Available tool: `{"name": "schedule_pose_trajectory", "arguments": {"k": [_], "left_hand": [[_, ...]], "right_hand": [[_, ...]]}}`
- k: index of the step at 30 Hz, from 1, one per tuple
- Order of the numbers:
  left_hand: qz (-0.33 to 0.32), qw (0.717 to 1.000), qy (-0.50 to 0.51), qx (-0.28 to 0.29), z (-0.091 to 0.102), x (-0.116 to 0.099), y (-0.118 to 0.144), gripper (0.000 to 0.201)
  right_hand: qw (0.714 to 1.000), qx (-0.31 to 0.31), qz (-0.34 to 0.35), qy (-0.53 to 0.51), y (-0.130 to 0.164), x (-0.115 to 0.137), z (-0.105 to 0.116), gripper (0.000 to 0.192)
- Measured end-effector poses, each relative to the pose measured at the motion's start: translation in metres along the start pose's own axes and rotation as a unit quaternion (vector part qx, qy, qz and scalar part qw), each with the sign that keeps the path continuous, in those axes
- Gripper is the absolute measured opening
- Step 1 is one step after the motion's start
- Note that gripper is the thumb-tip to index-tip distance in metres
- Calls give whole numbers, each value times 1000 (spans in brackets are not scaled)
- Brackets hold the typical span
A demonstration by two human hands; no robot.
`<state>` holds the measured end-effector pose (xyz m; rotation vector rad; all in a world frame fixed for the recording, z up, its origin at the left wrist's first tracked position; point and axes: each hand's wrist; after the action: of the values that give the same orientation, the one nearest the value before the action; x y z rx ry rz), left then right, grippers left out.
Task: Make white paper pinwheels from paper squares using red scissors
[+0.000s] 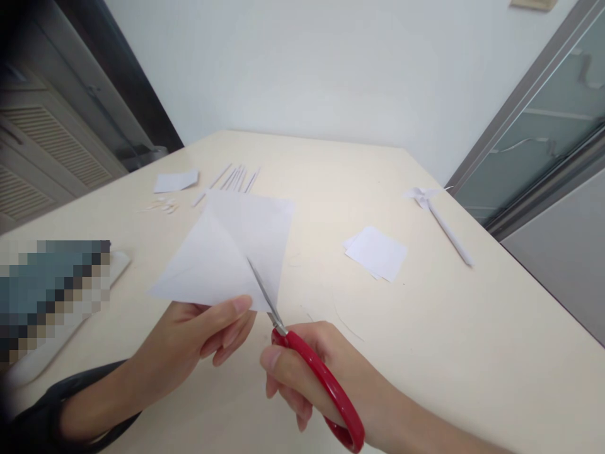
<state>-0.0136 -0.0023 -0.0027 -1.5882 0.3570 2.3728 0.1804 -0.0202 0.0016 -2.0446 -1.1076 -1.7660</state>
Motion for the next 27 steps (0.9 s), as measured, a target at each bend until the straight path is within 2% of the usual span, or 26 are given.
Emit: {"name": "schedule_pose_trajectory", "arguments": {"k": [17, 27], "left_hand": [[28, 1000, -3, 4, -3, -6, -1, 51], [15, 1000, -1, 14, 1, 0, -2, 52]], "right_hand": [[999, -33, -40, 9, 0, -2, -1, 48], [997, -48, -63, -3, -2, -5, -2, 41]]}}
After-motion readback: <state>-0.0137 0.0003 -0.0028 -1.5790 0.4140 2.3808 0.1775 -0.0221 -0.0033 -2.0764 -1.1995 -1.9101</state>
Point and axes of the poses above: each hand's wrist, its own y-axis away from the middle knuckle, its own z-axis out of the back of the hand, x = y × z, and after that the axes turned 14 degrees about -y, right-handed
